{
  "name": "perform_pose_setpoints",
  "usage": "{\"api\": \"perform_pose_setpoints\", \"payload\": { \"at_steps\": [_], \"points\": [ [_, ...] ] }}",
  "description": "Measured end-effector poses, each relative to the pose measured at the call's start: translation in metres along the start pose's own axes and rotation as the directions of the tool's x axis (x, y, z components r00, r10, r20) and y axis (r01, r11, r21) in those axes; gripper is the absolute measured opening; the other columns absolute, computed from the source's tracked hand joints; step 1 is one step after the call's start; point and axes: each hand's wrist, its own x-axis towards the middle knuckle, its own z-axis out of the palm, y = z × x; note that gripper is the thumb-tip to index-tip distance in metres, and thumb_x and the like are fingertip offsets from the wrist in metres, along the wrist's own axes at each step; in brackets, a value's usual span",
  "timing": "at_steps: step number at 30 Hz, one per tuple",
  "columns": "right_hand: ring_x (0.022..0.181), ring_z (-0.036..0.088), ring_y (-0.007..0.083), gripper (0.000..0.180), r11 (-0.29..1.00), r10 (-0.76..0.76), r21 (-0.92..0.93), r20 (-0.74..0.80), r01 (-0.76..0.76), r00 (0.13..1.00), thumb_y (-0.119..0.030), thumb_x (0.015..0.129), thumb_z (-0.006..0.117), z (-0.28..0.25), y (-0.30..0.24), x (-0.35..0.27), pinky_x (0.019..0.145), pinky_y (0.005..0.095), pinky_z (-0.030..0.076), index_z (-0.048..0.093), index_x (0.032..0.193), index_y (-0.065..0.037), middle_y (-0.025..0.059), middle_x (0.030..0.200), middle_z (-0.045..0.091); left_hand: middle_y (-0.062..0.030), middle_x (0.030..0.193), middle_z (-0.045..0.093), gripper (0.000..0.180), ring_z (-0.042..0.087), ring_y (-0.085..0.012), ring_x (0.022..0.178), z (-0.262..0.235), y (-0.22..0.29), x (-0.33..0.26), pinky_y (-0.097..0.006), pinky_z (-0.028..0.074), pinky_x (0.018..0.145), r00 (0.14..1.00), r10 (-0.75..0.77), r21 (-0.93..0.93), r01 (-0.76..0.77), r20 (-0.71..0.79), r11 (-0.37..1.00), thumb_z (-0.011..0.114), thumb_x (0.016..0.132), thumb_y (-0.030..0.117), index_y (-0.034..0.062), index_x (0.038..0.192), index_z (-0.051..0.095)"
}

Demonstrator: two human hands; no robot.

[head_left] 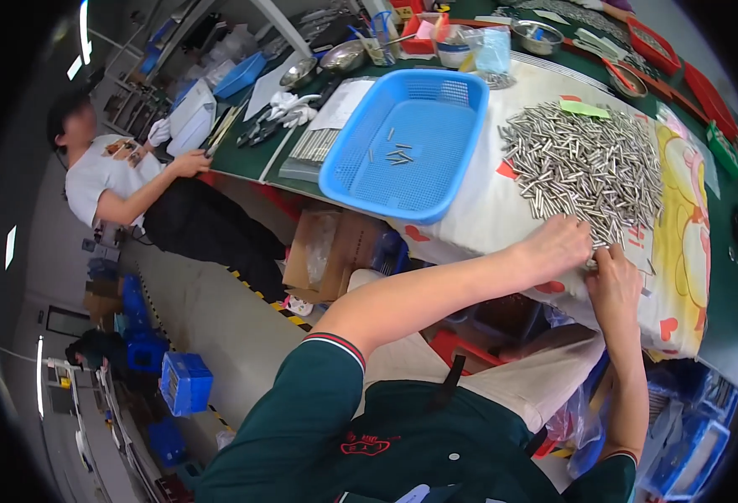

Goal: Inspecting and sorting small metal pins and using a handheld tool to test or assemble them at a factory workbench.

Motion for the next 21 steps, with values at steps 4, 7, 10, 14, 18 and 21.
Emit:
{"api": "perform_pose_setpoints", "payload": {
  "at_steps": [4, 7, 10, 14, 18, 21],
  "points": [
    [0.069, 0.056, 0.033, 0.02, 0.999, -0.032, -0.04, 0.03, 0.033, 0.999, -0.002, 0.06, 0.062, -0.005, 0.001, 0.001, 0.059, 0.0436, 0.044, 0.051, 0.076, -0.004, 0.0137, 0.078, 0.052, -0.0098, 0.084, 0.056, 0.037, 0.057, -0.0224, 0.08, -0.01, -0.001, -0.003, -0.031, 0.052, 0.065, 0.998, -0.027, -0.049, 0.03, 0.064, 0.998, 0.073, 0.05, 0.014, -0.0016, 0.08, 0.058],
    [0.068, 0.057, 0.0328, 0.019, 0.996, -0.026, -0.09, 0.034, 0.029, 0.999, -0.001, 0.059, 0.062, -0.001, 0.005, 0.003, 0.058, 0.0434, 0.045, 0.051, 0.074, -0.003, 0.0137, 0.078, 0.052, -0.0102, 0.083, 0.056, 0.027, 0.057, -0.0223, 0.079, -0.007, 0.002, 0.001, -0.031, 0.052, 0.063, 0.997, -0.01, -0.014, 0.012, 0.076, 1.0, 0.067, 0.057, 0.013, -0.0007, 0.079, 0.06],
    [0.07, 0.058, 0.0311, 0.019, 0.984, -0.046, -0.172, 0.038, 0.052, 0.998, -0.001, 0.059, 0.063, 0.006, 0.007, 0.005, 0.059, 0.0421, 0.046, 0.052, 0.074, -0.003, 0.0131, 0.078, 0.053, -0.0094, 0.083, 0.056, 0.012, 0.056, -0.0208, 0.08, 0.002, 0.006, 0.0, -0.031, 0.046, 0.061, 0.996, -0.058, 0.058, 0.054, 0.075, 0.997, 0.055, 0.067, 0.01, 0.0027, 0.074, 0.061],
    [0.068, 0.06, 0.0272, 0.008, 0.978, -0.086, -0.188, 0.044, 0.093, 0.995, 0.002, 0.064, 0.057, -0.006, 0.001, 0.008, 0.057, 0.0369, 0.049, 0.055, 0.072, -0.002, 0.0132, 0.077, 0.055, -0.0075, 0.082, 0.055, 0.01, 0.053, -0.0202, 0.084, 0.002, 0.002, -0.001, -0.031, 0.044, 0.069, 0.997, -0.071, 0.042, 0.072, -0.028, 0.997, 0.057, 0.065, 0.012, 0.0039, 0.07, 0.06],
    [0.069, 0.058, 0.0301, 0.017, 0.992, -0.064, -0.104, 0.03, 0.067, 0.997, 0.0, 0.06, 0.06, -0.008, 0.003, 0.009, 0.057, 0.0402, 0.047, 0.051, 0.074, -0.002, 0.0133, 0.078, 0.052, -0.0074, 0.08, 0.055, 0.009, 0.054, -0.0202, 0.081, 0.002, -0.004, -0.001, -0.03, 0.045, 0.067, 0.997, -0.001, 0.037, 0.003, -0.076, 0.999, 0.057, 0.064, 0.011, 0.0042, 0.069, 0.06],
    [0.07, 0.057, 0.0323, 0.022, 0.997, -0.035, -0.068, 0.037, 0.037, 0.999, -0.002, 0.059, 0.061, -0.007, 0.004, 0.008, 0.058, 0.043, 0.046, 0.048, 0.076, -0.003, 0.0138, 0.078, 0.051, -0.0066, 0.077, 0.054, 0.007, 0.054, -0.02, 0.078, 0.002, -0.006, -0.002, -0.03, 0.045, 0.066, 1.0, 0.01, 0.001, -0.01, -0.025, 1.0, 0.057, 0.063, 0.011, 0.0048, 0.065, 0.06]
  ]
}}
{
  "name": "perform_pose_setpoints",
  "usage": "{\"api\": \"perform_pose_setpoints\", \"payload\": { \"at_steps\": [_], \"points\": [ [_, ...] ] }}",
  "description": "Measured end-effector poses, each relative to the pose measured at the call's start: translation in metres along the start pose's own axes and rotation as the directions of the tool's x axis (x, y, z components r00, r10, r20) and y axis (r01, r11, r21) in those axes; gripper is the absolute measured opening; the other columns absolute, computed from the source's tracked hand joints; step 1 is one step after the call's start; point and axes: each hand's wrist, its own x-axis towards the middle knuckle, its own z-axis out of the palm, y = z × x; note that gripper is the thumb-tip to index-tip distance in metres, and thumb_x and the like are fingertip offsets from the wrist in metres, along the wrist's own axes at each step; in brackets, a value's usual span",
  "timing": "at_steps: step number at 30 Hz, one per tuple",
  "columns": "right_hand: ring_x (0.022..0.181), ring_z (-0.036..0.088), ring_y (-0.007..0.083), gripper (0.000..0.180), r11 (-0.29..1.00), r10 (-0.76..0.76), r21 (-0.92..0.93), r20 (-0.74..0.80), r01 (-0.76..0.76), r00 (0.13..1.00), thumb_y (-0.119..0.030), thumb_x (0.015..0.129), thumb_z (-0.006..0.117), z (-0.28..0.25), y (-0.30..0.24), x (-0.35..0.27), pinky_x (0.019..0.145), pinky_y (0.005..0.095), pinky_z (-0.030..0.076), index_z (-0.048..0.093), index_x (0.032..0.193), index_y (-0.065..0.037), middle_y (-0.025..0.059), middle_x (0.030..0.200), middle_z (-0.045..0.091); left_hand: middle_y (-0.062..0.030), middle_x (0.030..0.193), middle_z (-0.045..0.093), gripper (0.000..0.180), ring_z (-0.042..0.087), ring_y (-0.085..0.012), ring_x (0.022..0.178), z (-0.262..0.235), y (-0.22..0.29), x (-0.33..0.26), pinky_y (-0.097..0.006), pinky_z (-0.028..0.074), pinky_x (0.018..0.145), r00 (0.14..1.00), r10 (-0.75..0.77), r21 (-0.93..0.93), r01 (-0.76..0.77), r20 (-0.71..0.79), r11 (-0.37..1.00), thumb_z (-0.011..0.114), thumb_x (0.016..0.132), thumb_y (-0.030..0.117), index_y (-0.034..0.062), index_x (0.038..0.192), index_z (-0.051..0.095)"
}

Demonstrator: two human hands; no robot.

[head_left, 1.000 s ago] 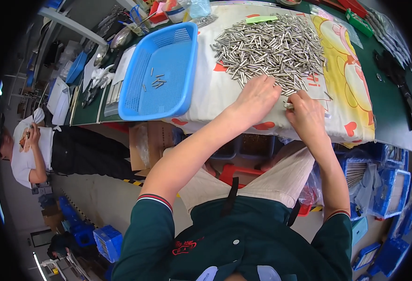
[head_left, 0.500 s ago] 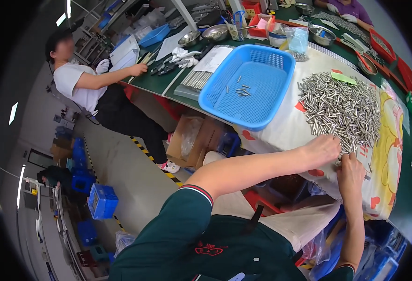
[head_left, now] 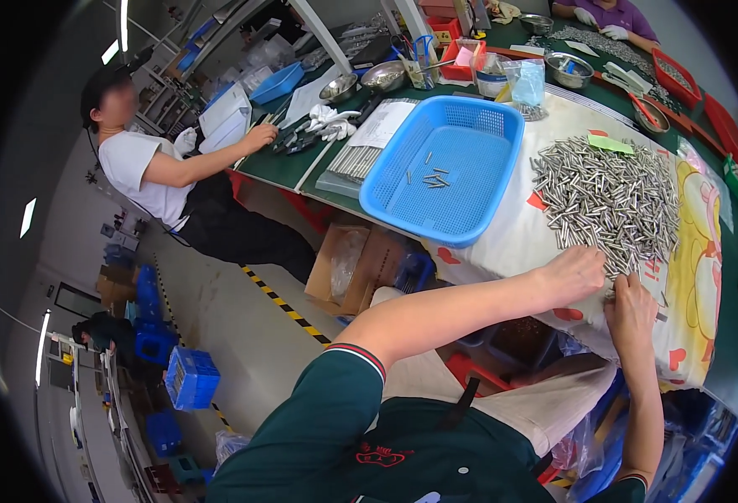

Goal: Inspecting and sorting small metal pins and using a handheld tool to test or assemble them at a factory workbench.

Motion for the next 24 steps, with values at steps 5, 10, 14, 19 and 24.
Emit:
{"api": "perform_pose_setpoints", "payload": {
  "at_steps": [5, 10, 14, 19, 24],
  "points": [
    [0.068, 0.058, 0.0302, 0.021, 1.0, -0.008, -0.003, -0.008, 0.008, 1.0, 0.0, 0.058, 0.06, -0.004, -0.001, -0.003, 0.057, 0.041, 0.046, 0.049, 0.075, -0.003, 0.0136, 0.078, 0.051, -0.0057, 0.076, 0.053, 0.005, 0.054, -0.018, 0.075, 0.003, 0.001, 0.0, -0.029, 0.045, 0.063, 0.991, 0.066, 0.071, -0.057, -0.118, 0.996, 0.056, 0.063, 0.01, 0.0052, 0.063, 0.058],
    [0.066, 0.058, 0.0306, 0.019, 0.992, 0.001, 0.129, -0.142, 0.017, 0.99, 0.001, 0.06, 0.059, -0.001, 0.002, -0.013, 0.057, 0.0403, 0.045, 0.054, 0.078, -0.001, 0.0136, 0.075, 0.053, -0.0065, 0.079, 0.052, 0.005, 0.054, -0.0192, 0.074, -0.012, 0.003, -0.01, -0.029, 0.045, 0.062, 0.969, 0.085, -0.071, -0.104, -0.232, 0.992, 0.057, 0.065, 0.008, 0.0041, 0.066, 0.053],
    [0.064, 0.058, 0.0275, 0.017, 0.822, 0.116, 0.569, -0.232, 0.038, 0.966, 0.001, 0.067, 0.061, -0.017, -0.024, -0.027, 0.058, 0.0332, 0.045, 0.058, 0.084, -0.001, 0.012, 0.077, 0.056, -0.0089, 0.083, 0.056, 0.014, 0.058, -0.0244, 0.075, -0.042, 0.027, -0.048, -0.033, 0.048, 0.063, 0.838, -0.375, -0.606, 0.068, -0.397, 0.793, 0.061, 0.066, -0.004, 0.001, 0.078, 0.055],
    [0.063, 0.057, 0.0225, 0.012, 0.516, 0.159, 0.854, -0.166, 0.062, 0.973, 0.004, 0.068, 0.063, 0.0, -0.092, -0.052, 0.058, 0.0288, 0.045, 0.057, 0.079, 0.001, 0.0115, 0.074, 0.057, -0.0089, 0.089, 0.062, 0.012, 0.06, -0.0147, 0.078, -0.041, 0.062, -0.122, -0.025, 0.048, 0.069, 0.706, -0.703, -0.924, 0.32, 0.085, 0.209, 0.055, 0.08, -0.003, -0.0021, 0.091, 0.06],
    [0.065, 0.058, 0.0225, 0.012, 0.364, 0.163, 0.928, 0.026, -0.085, 0.986, 0.001, 0.069, 0.065, 0.043, -0.136, -0.075, 0.056, 0.03, 0.045, 0.06, 0.08, 0.001, 0.0108, 0.076, 0.057, -0.0082, 0.083, 0.063, 0.01, 0.061, -0.0121, 0.072, -0.035, 0.092, -0.174, -0.024, 0.049, 0.064, 0.481, -0.841, -0.909, 0.416, 0.249, -0.031, 0.055, 0.083, 0.0, -0.003, 0.092, 0.059]
  ]
}}
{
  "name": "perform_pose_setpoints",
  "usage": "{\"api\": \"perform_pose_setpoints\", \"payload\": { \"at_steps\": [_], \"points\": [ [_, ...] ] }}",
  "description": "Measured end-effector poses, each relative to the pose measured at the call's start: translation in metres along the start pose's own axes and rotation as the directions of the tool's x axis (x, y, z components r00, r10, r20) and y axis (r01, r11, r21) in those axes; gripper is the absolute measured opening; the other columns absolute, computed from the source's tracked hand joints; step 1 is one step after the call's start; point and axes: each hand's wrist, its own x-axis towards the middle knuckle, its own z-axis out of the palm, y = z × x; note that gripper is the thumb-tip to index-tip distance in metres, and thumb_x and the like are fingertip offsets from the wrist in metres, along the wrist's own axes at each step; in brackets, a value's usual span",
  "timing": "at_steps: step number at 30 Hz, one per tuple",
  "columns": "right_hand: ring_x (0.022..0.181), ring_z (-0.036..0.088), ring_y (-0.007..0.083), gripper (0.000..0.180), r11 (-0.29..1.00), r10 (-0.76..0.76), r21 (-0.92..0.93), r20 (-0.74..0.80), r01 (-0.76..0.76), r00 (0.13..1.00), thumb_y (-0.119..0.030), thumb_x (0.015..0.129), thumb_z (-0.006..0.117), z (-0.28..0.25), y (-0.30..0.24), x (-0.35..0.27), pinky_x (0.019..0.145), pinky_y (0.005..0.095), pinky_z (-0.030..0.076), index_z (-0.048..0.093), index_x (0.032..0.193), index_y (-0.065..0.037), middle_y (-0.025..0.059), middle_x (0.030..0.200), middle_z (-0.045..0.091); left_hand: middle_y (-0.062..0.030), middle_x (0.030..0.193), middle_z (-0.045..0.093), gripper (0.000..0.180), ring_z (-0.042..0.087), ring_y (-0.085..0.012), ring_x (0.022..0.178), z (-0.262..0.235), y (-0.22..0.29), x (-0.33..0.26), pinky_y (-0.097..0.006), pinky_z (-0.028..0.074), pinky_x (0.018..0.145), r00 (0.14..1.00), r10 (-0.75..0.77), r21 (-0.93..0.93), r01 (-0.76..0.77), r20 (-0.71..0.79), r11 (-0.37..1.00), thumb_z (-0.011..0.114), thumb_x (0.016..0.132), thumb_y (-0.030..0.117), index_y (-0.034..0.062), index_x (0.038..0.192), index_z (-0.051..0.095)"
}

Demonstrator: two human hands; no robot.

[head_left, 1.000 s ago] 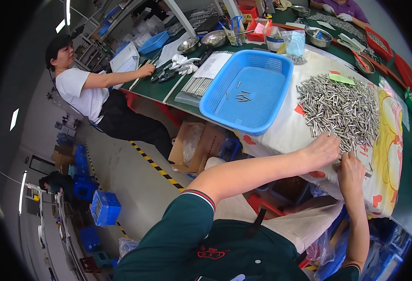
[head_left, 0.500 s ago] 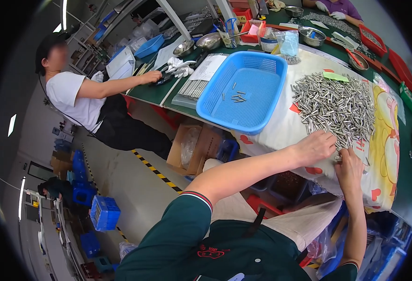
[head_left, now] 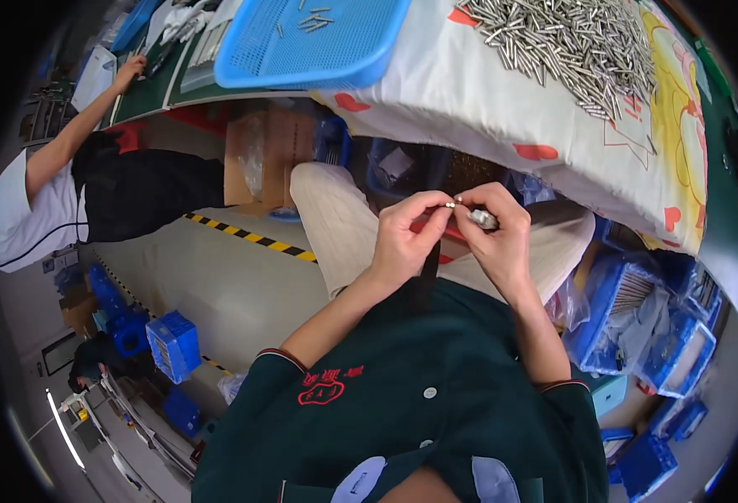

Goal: Inspecting and sorting small metal pins and using a handheld tool to test or assemble them at a factory workbench.

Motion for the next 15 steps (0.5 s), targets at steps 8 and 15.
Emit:
{"api": "perform_pose_setpoints", "payload": {
  "at_steps": [8, 15],
  "points": [
    [0.069, 0.061, 0.0252, 0.015, 1.0, 0.03, -0.001, 0.077, -0.03, 0.997, 0.0, 0.068, 0.067, 0.024, 0.016, -0.034, 0.06, 0.0315, 0.049, 0.063, 0.082, 0.0, 0.012, 0.077, 0.061, -0.009, 0.084, 0.064, 0.012, 0.063, -0.0145, 0.073, -0.019, -0.029, -0.04, -0.026, 0.051, 0.067, 0.995, -0.096, -0.057, 0.095, -0.009, 0.994, 0.055, 0.084, 0.003, -0.0039, 0.094, 0.058],
    [0.069, 0.062, 0.0248, 0.015, 0.998, -0.03, -0.059, 0.075, 0.035, 0.997, 0.0, 0.067, 0.068, 0.028, 0.014, -0.043, 0.059, 0.0315, 0.049, 0.064, 0.082, -0.001, 0.0114, 0.079, 0.061, -0.0107, 0.084, 0.064, 0.012, 0.063, -0.0156, 0.075, -0.026, -0.031, -0.048, -0.026, 0.05, 0.067, 1.0, 0.024, 0.189, -0.025, 0.005, 0.982, 0.056, 0.083, 0.001, -0.0029, 0.094, 0.059]
  ]
}}
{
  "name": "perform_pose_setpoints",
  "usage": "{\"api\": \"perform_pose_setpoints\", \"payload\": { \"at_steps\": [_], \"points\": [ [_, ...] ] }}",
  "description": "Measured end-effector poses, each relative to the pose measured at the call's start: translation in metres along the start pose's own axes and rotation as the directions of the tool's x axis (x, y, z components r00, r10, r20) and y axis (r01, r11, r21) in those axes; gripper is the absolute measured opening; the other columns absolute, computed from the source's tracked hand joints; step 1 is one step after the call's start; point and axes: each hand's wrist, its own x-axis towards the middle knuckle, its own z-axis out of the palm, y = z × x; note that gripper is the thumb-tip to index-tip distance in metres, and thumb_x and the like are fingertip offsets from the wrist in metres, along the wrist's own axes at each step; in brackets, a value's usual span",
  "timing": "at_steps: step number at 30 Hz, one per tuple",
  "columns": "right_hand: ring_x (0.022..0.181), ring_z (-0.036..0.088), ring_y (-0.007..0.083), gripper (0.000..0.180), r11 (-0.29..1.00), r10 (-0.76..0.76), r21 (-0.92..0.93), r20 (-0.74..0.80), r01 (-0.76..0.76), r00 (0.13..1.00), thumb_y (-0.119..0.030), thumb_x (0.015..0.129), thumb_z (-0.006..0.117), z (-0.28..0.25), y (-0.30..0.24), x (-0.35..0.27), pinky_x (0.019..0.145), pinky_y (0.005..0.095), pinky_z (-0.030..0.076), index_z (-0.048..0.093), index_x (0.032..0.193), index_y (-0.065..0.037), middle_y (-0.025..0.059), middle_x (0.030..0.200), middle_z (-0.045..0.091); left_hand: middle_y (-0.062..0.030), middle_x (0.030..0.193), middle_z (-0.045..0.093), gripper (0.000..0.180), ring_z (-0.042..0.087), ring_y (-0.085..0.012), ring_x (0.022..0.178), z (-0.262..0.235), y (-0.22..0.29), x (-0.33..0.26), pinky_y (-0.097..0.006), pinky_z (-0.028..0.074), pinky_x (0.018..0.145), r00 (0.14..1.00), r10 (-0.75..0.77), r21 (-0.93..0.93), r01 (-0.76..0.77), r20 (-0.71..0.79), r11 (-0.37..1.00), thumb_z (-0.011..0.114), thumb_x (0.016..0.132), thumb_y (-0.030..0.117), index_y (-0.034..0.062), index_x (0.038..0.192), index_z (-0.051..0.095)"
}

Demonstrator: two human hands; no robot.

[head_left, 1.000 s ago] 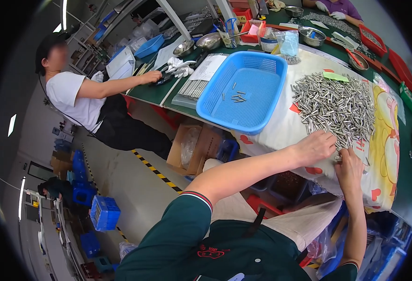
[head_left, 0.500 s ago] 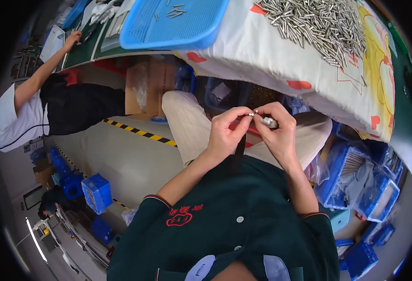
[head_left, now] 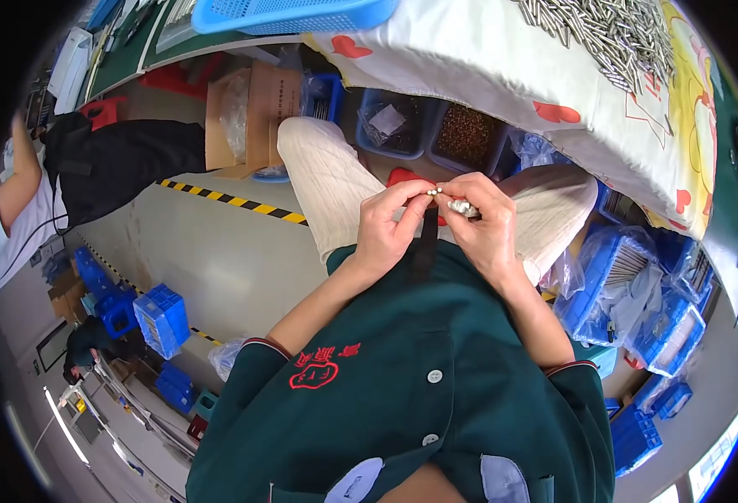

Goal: Inspecting and sorting small metal pins and using a handheld tool to test or assemble them at a factory workbench.

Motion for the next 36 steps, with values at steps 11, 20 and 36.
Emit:
{"api": "perform_pose_setpoints", "payload": {
  "at_steps": [11, 20, 36],
  "points": [
    [0.065, 0.06, 0.0243, 0.015, 1.0, -0.005, -0.015, -0.024, 0.004, 1.0, 0.0, 0.066, 0.069, 0.0, 0.003, -0.005, 0.055, 0.0315, 0.048, 0.061, 0.078, 0.0, 0.0102, 0.075, 0.058, -0.009, 0.081, 0.064, 0.011, 0.06, -0.014, 0.069, 0.005, 0.002, 0.0, -0.025, 0.048, 0.063, 1.0, -0.009, -0.097, 0.01, 0.011, 0.995, 0.054, 0.084, 0.001, -0.0024, 0.094, 0.059],
    [0.065, 0.06, 0.0271, 0.011, 0.986, 0.166, 0.032, -0.019, -0.165, 0.986, -0.007, 0.07, 0.066, 0.005, 0.003, -0.016, 0.057, 0.0333, 0.049, 0.062, 0.078, -0.001, 0.0117, 0.074, 0.06, -0.0086, 0.088, 0.063, 0.017, 0.062, -0.0124, 0.076, 0.002, -0.003, -0.008, -0.024, 0.051, 0.069, 0.965, -0.214, -0.305, 0.252, 0.152, 0.918, 0.05, 0.089, 0.002, -0.0044, 0.102, 0.057],
    [0.071, 0.059, 0.0134, 0.01, 0.935, 0.321, 0.126, 0.106, -0.333, 0.941, 0.001, 0.074, 0.064, -0.003, 0.002, -0.006, 0.064, 0.0242, 0.046, 0.064, 0.084, 0.003, 0.0093, 0.077, 0.063, -0.0073, 0.083, 0.065, 0.013, 0.064, -0.0122, 0.076, 0.003, -0.006, 0.002, -0.023, 0.051, 0.069, 0.935, -0.321, -0.353, 0.354, 0.151, 0.866, 0.058, 0.082, 0.0, -0.0037, 0.095, 0.061]
  ]
}}
